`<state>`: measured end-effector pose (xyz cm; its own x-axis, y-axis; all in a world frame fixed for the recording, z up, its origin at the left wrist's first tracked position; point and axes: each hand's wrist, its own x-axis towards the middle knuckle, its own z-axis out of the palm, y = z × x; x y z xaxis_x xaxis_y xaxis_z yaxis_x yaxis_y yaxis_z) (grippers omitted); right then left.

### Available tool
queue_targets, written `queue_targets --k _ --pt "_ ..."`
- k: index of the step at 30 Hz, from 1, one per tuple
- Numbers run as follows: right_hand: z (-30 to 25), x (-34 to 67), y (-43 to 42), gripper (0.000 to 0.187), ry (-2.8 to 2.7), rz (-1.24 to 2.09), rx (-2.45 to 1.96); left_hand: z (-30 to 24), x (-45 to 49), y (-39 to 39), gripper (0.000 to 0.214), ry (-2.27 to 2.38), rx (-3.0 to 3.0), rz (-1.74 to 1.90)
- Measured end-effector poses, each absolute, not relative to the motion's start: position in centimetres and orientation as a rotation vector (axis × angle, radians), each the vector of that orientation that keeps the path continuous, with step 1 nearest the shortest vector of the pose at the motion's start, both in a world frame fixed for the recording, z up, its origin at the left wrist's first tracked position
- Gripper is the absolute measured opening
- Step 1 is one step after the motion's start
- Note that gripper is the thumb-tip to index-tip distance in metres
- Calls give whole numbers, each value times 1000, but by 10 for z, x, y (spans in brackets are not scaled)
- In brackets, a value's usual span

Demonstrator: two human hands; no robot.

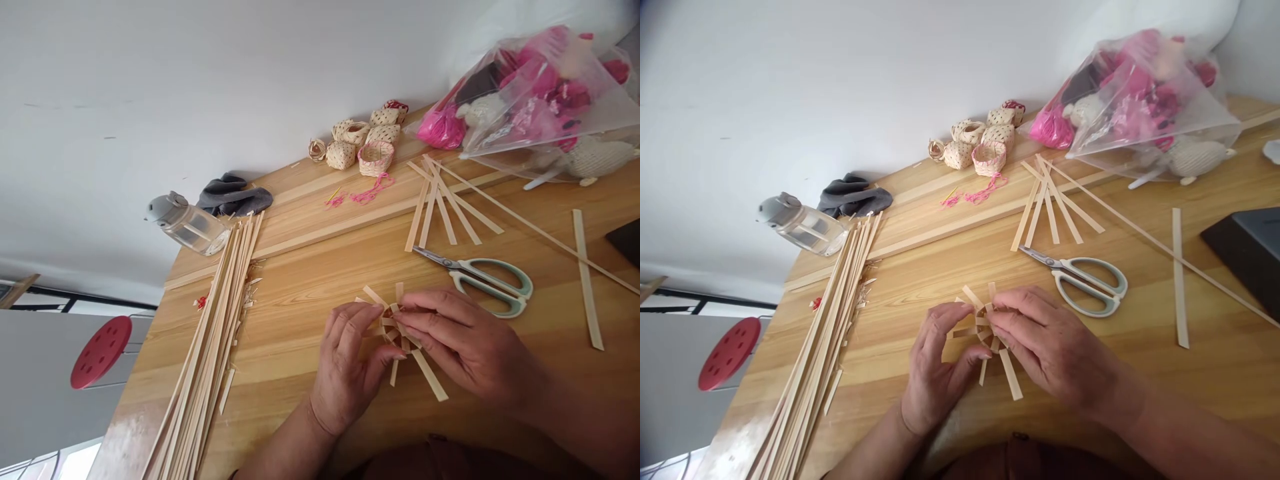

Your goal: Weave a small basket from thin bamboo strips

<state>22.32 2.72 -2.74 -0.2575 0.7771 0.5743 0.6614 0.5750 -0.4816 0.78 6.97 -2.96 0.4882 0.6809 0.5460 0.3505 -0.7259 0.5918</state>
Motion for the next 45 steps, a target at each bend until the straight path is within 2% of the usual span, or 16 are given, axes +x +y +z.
queue_targets --k 5,10,17,23,29,37,41,45 --pt "-28 224 28 30 -2022 195 -1125 -28 8 69 46 869 2318 1081" --pt "-30 225 29 29 -2024 227 -1068 -29 6 72 61 874 2335 1008" --pt "-31 224 32 33 -2068 235 -1078 -36 7 72 53 863 2129 922" --pt "-32 225 31 41 -2088 241 -1076 -42 6 70 66 828 1955 935" --pt "-25 223 31 24 -2065 230 -1057 -28 7 78 36 764 2284 950" --pt "-26 224 29 34 -2125 192 -1006 -31 6 75 30 795 2476 915" --pt "-22 227 33 28 -2182 138 -1011 -32 8 74 36 793 2400 969" --pt "-22 230 35 28 -2149 173 -1031 -31 9 76 57 760 2365 992"
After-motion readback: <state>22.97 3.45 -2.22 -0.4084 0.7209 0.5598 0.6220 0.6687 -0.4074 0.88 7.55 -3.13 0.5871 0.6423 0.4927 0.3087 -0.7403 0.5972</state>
